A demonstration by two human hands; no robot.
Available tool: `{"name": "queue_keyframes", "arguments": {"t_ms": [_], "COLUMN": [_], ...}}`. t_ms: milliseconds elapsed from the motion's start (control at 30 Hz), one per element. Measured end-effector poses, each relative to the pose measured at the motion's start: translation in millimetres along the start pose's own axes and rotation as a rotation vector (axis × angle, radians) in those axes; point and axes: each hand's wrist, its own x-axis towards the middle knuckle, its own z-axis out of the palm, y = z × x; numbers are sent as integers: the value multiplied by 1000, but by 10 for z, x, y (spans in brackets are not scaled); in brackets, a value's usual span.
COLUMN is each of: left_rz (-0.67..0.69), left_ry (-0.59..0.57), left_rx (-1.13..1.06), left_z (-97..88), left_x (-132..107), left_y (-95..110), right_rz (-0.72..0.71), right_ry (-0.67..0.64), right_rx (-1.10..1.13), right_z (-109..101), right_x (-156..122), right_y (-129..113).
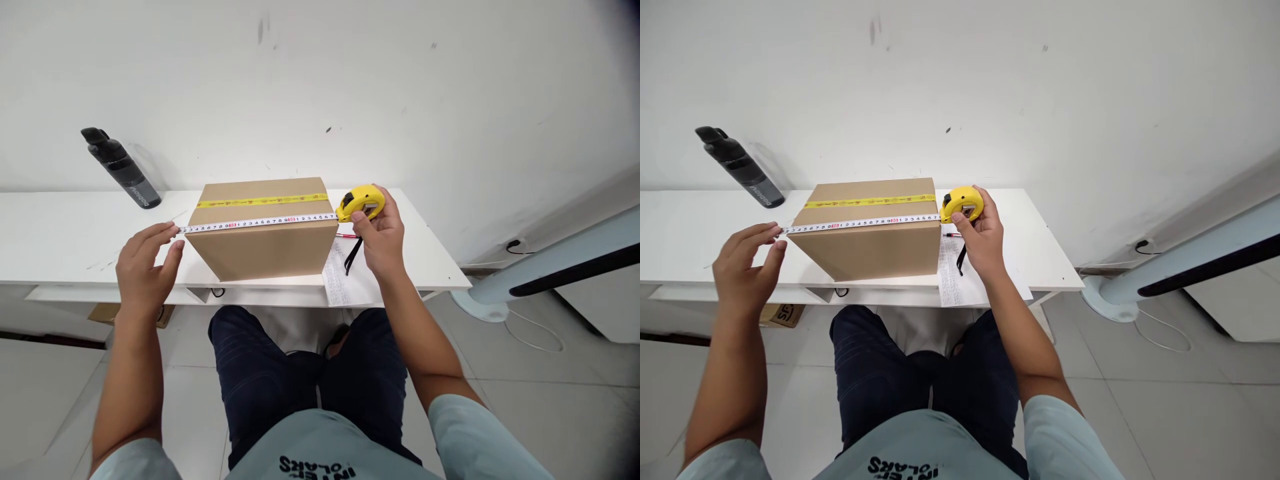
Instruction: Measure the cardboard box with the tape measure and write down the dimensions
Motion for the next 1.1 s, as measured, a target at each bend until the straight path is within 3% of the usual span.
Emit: {"name": "queue_keyframes", "arguments": {"t_ms": [233, 567, 767, 1100], "left_rz": [-141, -676, -733, -651], "left_ry": [32, 20, 53, 136], "left_rx": [-139, -616, -845, -861], "left_z": [9, 81, 189, 302], "left_x": [28, 84, 173, 152], "left_y": [32, -67, -97, 17], "right_rz": [7, -14, -11, -48], "right_ry": [0, 45, 62, 55], "right_rx": [-34, -1, 25, -32], "right_z": [5, -4, -19, 18], "right_x": [-5, -40, -60, -61], "right_y": [-36, 16, -45, -2]}}
